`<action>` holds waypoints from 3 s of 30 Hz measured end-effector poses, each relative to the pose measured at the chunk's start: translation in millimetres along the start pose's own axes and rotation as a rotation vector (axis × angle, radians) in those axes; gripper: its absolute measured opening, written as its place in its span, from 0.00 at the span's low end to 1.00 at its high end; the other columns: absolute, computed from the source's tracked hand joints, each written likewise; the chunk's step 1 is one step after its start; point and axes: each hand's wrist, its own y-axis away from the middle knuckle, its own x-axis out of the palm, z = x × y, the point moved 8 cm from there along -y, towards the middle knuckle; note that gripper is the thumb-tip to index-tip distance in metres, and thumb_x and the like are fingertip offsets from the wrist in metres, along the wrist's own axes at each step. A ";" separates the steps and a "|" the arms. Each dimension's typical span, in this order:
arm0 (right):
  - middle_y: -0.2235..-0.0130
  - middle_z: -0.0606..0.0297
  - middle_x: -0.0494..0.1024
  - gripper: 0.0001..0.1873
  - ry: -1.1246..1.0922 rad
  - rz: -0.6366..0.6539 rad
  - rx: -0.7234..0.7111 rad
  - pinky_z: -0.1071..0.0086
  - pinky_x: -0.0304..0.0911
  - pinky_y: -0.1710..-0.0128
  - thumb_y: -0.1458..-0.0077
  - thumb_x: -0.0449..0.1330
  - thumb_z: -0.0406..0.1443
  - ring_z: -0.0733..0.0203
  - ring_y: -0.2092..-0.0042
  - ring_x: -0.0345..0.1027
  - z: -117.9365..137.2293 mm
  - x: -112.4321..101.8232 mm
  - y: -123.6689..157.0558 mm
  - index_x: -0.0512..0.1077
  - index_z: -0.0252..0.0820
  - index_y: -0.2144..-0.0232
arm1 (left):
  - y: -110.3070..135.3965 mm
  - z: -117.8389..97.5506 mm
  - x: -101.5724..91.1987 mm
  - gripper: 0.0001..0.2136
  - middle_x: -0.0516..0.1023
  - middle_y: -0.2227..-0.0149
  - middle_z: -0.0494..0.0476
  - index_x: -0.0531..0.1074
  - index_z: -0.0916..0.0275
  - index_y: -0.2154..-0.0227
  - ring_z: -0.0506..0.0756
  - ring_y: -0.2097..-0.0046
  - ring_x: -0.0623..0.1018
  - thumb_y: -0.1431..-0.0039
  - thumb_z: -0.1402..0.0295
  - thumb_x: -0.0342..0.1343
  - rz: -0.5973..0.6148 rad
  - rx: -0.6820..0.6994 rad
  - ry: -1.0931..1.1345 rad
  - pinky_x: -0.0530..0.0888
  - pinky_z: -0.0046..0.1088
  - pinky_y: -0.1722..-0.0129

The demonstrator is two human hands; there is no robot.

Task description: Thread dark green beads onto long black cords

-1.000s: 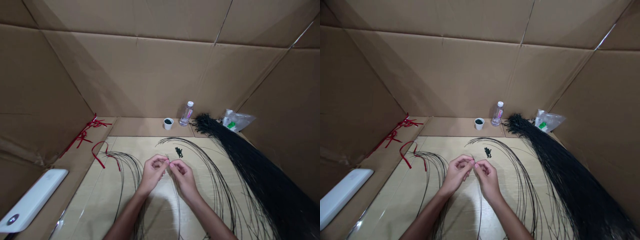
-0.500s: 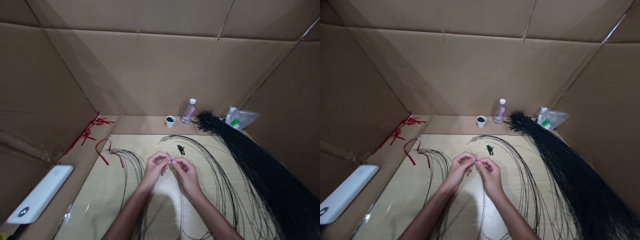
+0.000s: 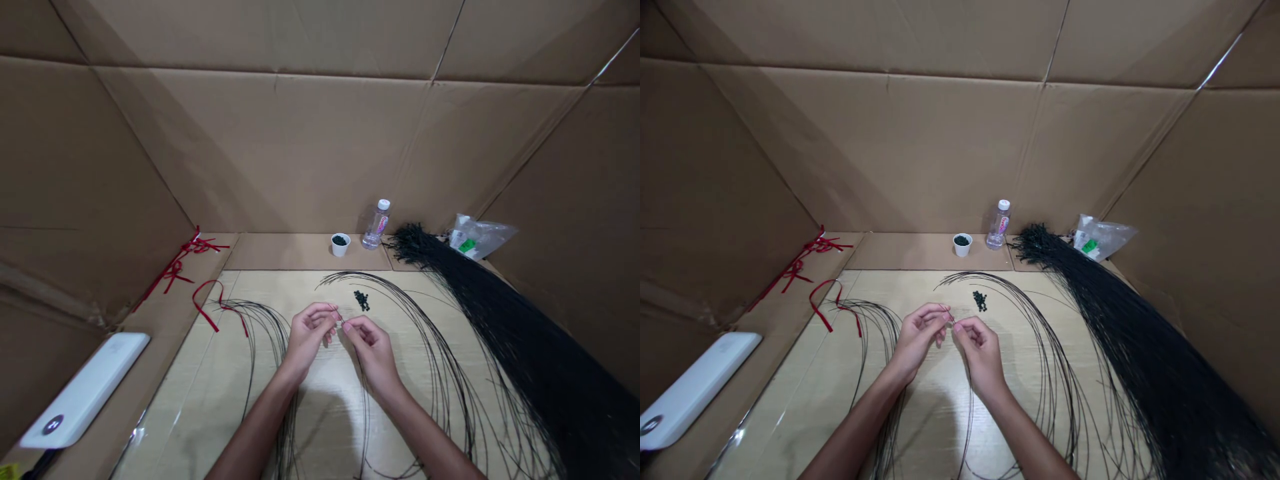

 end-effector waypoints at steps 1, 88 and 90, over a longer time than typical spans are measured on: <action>0.71 0.63 0.79 0.21 0.004 -0.002 -0.002 0.66 0.65 0.65 0.45 0.72 0.53 0.57 0.67 0.69 0.9 0.1 0.1 0.80 0.41 0.69 | 0.0 -1.0 0.0 0.18 0.83 0.66 0.58 0.82 0.64 0.60 0.50 0.73 0.74 0.49 0.58 0.75 0.002 0.009 -0.002 0.70 0.24 0.76; 0.77 0.73 0.61 0.06 0.070 0.140 -0.014 0.70 0.47 0.74 0.48 0.58 0.36 0.64 0.74 0.51 12.0 -18.9 -18.1 0.67 0.44 0.75 | -19.1 6.8 13.1 0.13 0.84 0.64 0.58 0.83 0.63 0.61 0.50 0.70 0.76 0.45 0.61 0.73 0.171 -0.015 -0.082 0.74 0.26 0.68; 0.78 0.73 0.60 0.07 0.060 0.158 -0.008 0.69 0.46 0.74 0.47 0.58 0.37 0.65 0.74 0.50 10.7 -15.8 -15.2 0.66 0.44 0.76 | -17.6 5.2 14.1 0.14 0.85 0.63 0.60 0.84 0.63 0.61 0.50 0.69 0.77 0.46 0.60 0.74 0.171 -0.018 -0.084 0.75 0.27 0.67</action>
